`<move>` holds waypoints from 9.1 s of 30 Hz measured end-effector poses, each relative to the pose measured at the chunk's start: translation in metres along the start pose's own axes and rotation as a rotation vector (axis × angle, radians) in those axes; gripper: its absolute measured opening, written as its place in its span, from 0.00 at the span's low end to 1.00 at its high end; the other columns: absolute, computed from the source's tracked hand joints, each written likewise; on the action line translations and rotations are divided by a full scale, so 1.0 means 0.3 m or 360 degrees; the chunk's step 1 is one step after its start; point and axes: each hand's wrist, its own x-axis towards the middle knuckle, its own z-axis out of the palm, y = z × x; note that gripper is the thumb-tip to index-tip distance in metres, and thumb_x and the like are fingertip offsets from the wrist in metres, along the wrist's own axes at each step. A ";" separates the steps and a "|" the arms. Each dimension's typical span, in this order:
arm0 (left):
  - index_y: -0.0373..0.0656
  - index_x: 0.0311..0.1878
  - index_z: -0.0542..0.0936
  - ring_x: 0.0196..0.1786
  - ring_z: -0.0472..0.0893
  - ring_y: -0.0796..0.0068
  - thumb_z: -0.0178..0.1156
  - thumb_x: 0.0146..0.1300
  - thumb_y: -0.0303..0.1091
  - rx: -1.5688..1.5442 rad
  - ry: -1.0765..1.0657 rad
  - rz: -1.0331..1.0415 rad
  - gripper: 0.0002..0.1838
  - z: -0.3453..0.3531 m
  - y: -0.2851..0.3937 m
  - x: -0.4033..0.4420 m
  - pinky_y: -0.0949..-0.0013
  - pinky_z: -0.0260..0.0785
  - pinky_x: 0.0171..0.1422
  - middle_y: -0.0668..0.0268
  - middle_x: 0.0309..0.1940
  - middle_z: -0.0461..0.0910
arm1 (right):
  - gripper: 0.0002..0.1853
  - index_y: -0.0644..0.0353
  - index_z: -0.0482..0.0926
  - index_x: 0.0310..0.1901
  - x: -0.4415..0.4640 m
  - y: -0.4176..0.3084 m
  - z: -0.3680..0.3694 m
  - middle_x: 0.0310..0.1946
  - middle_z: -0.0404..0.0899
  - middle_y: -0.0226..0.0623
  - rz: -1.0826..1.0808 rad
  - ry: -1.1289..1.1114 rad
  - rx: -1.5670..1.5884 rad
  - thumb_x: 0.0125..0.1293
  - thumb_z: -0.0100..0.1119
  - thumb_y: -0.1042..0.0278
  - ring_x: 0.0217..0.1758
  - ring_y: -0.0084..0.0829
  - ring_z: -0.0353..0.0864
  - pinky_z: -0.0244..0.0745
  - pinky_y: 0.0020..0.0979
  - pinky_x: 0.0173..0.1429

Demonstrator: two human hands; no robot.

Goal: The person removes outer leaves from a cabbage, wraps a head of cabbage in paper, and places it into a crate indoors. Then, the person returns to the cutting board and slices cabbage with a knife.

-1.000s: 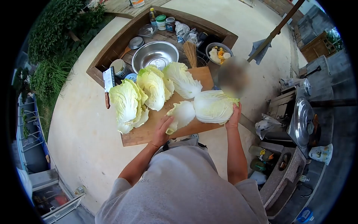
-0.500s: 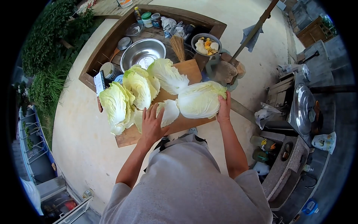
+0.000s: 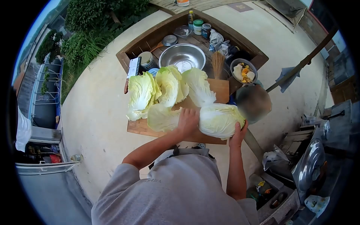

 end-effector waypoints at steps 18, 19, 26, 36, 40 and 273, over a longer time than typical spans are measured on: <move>0.50 0.30 0.84 0.47 0.80 0.64 0.61 0.54 0.31 0.0140 -0.0309 0.0837 0.04 -0.152 -0.109 0.110 0.61 0.69 0.61 0.67 0.34 0.82 | 0.32 0.58 0.66 0.69 0.074 0.027 -0.079 0.63 0.72 0.39 0.0065 -0.0226 0.0228 0.66 0.61 0.58 0.64 0.37 0.75 0.72 0.36 0.68; 0.51 0.30 0.83 0.47 0.80 0.65 0.61 0.54 0.30 0.0130 -0.0287 0.0910 0.03 -0.164 -0.139 0.109 0.61 0.69 0.61 0.68 0.34 0.82 | 0.32 0.58 0.66 0.69 0.080 0.022 -0.074 0.63 0.72 0.39 0.0080 -0.0222 0.0222 0.66 0.61 0.59 0.64 0.37 0.75 0.72 0.36 0.68; 0.50 0.55 0.82 0.67 0.74 0.60 0.62 0.58 0.27 -0.0099 -0.0185 0.1020 0.20 -0.331 -0.313 0.212 0.55 0.59 0.79 0.66 0.54 0.81 | 0.32 0.60 0.66 0.70 0.048 -0.023 -0.036 0.63 0.73 0.37 0.0054 -0.0189 0.0253 0.64 0.59 0.67 0.64 0.35 0.74 0.70 0.33 0.69; 0.53 0.71 0.73 0.80 0.56 0.49 0.77 0.50 0.35 -0.0606 -0.0424 0.0855 0.42 -0.247 -0.550 0.078 0.50 0.52 0.82 0.59 0.79 0.58 | 0.33 0.64 0.70 0.67 -0.003 -0.094 0.026 0.59 0.75 0.35 0.0027 -0.0303 0.0032 0.57 0.64 0.71 0.61 0.32 0.75 0.71 0.33 0.67; 0.46 0.77 0.63 0.80 0.57 0.50 0.76 0.54 0.38 -0.1157 -0.0388 0.0674 0.49 -0.180 -0.446 0.078 0.57 0.54 0.82 0.56 0.78 0.59 | 0.35 0.64 0.72 0.66 -0.016 -0.137 0.067 0.59 0.77 0.35 0.0047 -0.0417 -0.0271 0.52 0.66 0.71 0.62 0.31 0.75 0.71 0.31 0.68; 0.35 0.63 0.77 0.63 0.73 0.42 0.55 0.68 0.50 -0.0625 0.0297 -0.1305 0.30 -0.133 -0.053 -0.085 0.42 0.63 0.68 0.45 0.60 0.76 | 0.19 0.62 0.84 0.51 2.309 0.483 1.055 0.45 0.84 0.34 -0.0638 -0.0588 -0.0875 0.61 0.72 0.63 0.45 0.25 0.81 0.75 0.27 0.52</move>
